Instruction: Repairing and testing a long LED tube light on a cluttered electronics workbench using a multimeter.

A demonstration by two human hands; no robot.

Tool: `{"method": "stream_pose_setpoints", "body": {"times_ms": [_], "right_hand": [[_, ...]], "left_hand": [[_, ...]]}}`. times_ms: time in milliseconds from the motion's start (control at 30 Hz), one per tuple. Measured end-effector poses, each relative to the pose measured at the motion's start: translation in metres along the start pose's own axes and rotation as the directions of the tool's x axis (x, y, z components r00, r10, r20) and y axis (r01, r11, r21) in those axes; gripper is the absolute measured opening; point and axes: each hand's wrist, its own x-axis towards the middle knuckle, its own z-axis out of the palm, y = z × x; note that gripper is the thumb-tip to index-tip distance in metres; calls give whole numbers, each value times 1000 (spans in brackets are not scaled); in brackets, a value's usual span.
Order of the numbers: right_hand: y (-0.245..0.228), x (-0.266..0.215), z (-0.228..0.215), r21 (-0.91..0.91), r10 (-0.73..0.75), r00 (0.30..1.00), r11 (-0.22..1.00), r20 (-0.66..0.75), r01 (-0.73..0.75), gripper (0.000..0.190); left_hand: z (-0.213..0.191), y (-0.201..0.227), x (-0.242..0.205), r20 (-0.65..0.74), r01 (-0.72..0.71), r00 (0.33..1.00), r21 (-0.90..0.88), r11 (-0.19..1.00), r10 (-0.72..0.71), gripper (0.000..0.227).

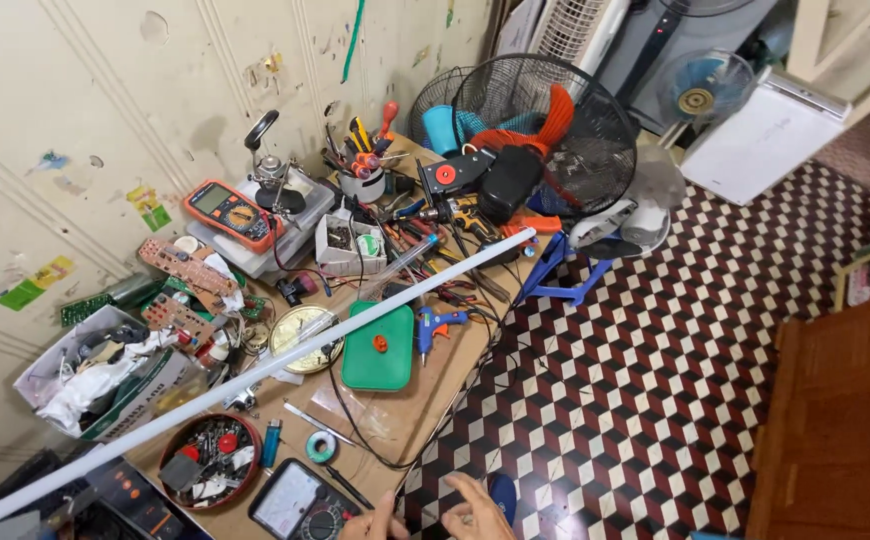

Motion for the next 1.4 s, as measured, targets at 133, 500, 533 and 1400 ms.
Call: {"method": "stream_pose_setpoints", "body": {"times_ms": [133,500,533,1400], "right_hand": [[-14,21,-70,5,-86,993,996,77,86,69],[-35,71,-254,-52,110,994,993,19,-109,55],[-43,76,-255,-101,64,998,993,15,-62,50],[-169,381,-129,618,307,943,719,128,-318,48]], "left_hand": [[67,3,24,-80,63,991,-411,910,-105,34],[143,212,-43,-96,274,938,-381,883,-333,47],[143,215,-48,-72,308,932,-359,881,-355,48],[-102,132,167,-426,-312,658,-905,290,-621,48]]}}
